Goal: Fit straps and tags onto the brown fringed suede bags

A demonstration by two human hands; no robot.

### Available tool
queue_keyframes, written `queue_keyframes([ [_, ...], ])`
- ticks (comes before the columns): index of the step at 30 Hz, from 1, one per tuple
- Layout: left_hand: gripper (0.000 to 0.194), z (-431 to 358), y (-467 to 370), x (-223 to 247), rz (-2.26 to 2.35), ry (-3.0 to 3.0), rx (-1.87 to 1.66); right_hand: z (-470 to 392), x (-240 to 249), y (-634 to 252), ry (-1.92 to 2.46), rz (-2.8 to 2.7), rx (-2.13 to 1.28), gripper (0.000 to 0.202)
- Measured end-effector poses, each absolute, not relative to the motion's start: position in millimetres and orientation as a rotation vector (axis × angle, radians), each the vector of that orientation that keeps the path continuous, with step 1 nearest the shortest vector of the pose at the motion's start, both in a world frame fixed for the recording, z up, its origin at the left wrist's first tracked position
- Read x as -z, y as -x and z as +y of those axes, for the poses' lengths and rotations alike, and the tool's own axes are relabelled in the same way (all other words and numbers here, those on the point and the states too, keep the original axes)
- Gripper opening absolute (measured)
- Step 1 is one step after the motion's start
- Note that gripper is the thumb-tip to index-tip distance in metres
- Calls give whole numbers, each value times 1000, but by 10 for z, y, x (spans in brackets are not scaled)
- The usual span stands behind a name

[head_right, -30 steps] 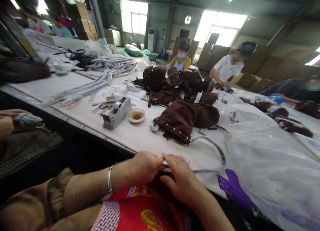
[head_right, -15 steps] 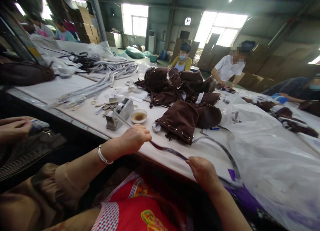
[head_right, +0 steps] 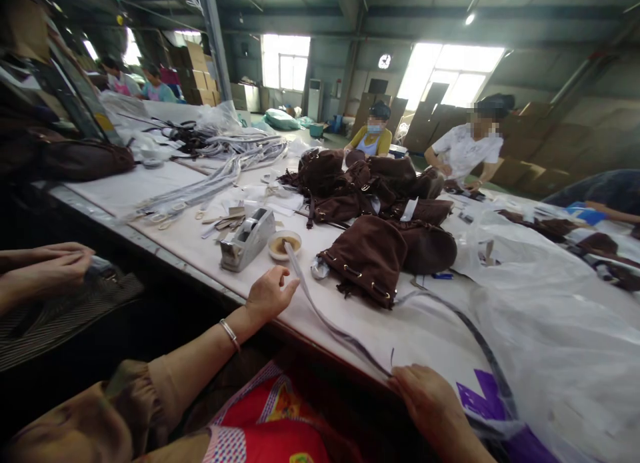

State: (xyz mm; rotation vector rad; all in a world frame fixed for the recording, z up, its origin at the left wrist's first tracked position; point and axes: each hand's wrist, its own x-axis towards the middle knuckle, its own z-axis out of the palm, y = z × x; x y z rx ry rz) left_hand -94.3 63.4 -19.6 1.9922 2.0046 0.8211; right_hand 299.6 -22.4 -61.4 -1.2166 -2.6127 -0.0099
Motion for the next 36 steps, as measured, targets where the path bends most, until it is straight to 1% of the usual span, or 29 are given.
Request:
queue_keyframes([
  [2,60,789,972,190,2070,-1723,-688,-178,619,-2953,1145,-2628,4,17],
  [4,66,966,987,159,2077,-1642,-602,-138,627,-2904,1091,-2633,7,15],
  [6,59,1104,977,117,2075,-1717,-541,-122,647,-2875,1079,-2623,32,15],
  [9,35,1153,906,56,2072,-1884,-478,-138,685,-2873,1114,-2602,66,18],
  [11,27,1090,836,26,2023,-1997,-489,-156,684,-2872,1131,-2591,74,18],
  [14,25,959,751,-4,1637,-2426,-455,-160,586,-2825,1157,-2605,49,22],
  [17,21,922,695,-22,1197,-2802,-251,-93,385,-2695,1228,-2576,-110,29],
  [20,17,986,612,-8,1073,-2902,-76,65,187,-2478,1268,-2346,-188,26],
  [22,15,1040,534,20,1005,-2949,-42,199,98,-2286,1270,-2250,-161,27],
  [24,13,1082,451,54,956,-2995,-47,330,43,-2071,1315,-2295,-127,28],
  [28,13,1124,336,90,923,-3046,-50,519,15,-1689,1594,-2556,-92,26],
  [30,13,1123,322,89,942,-3024,-41,578,39,-1572,1739,-2600,-127,24],
  [34,14,1069,347,123,1172,-2846,-137,657,150,-1487,1904,-2443,-246,25],
  [36,17,1032,360,177,1296,-2741,-204,671,228,-1484,1932,-2328,-329,22],
])
